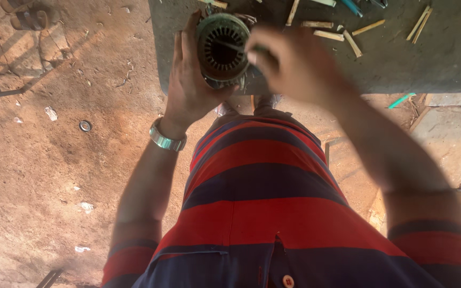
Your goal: The person uses a screwdriver and pliers to remove small wooden or insulating pieces from the slots of a cylindrical electrical component, likely a motor stator. They repeatedly insert the screwdriver into the slots, pry out pieces, and occasionally use pliers to extract them, rotating the component as needed.
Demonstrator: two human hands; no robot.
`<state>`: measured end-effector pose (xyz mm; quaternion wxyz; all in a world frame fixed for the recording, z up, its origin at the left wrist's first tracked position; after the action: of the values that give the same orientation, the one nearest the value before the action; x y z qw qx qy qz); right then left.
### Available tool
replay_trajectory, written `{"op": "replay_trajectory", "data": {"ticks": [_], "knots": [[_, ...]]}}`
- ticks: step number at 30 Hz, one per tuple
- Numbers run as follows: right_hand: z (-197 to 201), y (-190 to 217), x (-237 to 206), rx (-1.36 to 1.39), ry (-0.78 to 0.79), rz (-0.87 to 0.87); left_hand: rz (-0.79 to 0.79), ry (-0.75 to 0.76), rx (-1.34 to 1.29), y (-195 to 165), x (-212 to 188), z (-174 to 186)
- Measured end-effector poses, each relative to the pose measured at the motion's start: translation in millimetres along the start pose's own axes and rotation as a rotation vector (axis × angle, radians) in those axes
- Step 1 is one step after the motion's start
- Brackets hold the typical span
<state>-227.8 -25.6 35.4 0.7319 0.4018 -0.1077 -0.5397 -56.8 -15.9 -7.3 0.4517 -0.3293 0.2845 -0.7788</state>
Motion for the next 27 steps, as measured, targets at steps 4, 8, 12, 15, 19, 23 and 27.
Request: {"op": "replay_trajectory", "data": {"ticks": [4, 8, 12, 15, 19, 23, 27], "knots": [[-10.0, 29.4, -33.5, 0.030, -0.354, 0.235, 0.066, 0.014, -0.022, -0.8, -4.1, 0.5], [-17.6, 21.5, -44.3, 0.010, -0.412, 0.222, 0.045, 0.001, -0.060, -7.9, -4.0, 3.3], [-13.4, 19.7, -45.0, 0.024, -0.434, 0.233, 0.050, 0.003, -0.058, -10.6, -0.8, 3.8], [-16.1, 23.1, -44.1, 0.016, -0.453, 0.222, 0.055, 0.006, -0.062, -10.2, 0.7, 2.5], [-28.2, 25.6, -40.6, -0.050, -0.438, 0.171, 0.013, -0.028, -0.002, -10.3, 0.8, 0.0], [-33.9, 23.7, -38.4, -0.144, -0.387, 0.133, 0.097, 0.004, -0.092, -0.7, -3.8, -5.8], [-27.6, 26.2, -43.0, -0.054, -0.400, 0.203, 0.093, 0.011, -0.062, 0.1, -5.5, -7.3]]}}
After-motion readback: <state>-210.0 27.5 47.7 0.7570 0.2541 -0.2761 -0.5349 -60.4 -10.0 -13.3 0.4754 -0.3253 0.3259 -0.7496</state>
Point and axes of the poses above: each hand's wrist, its own x-axis towards the middle knuckle, its own z-axis out of the back of the hand, y = z × x, the point moved 8 cm from there along x, towards the middle knuckle, and after that the axes turned 2 degrees about -x, right-handed, at the moved point
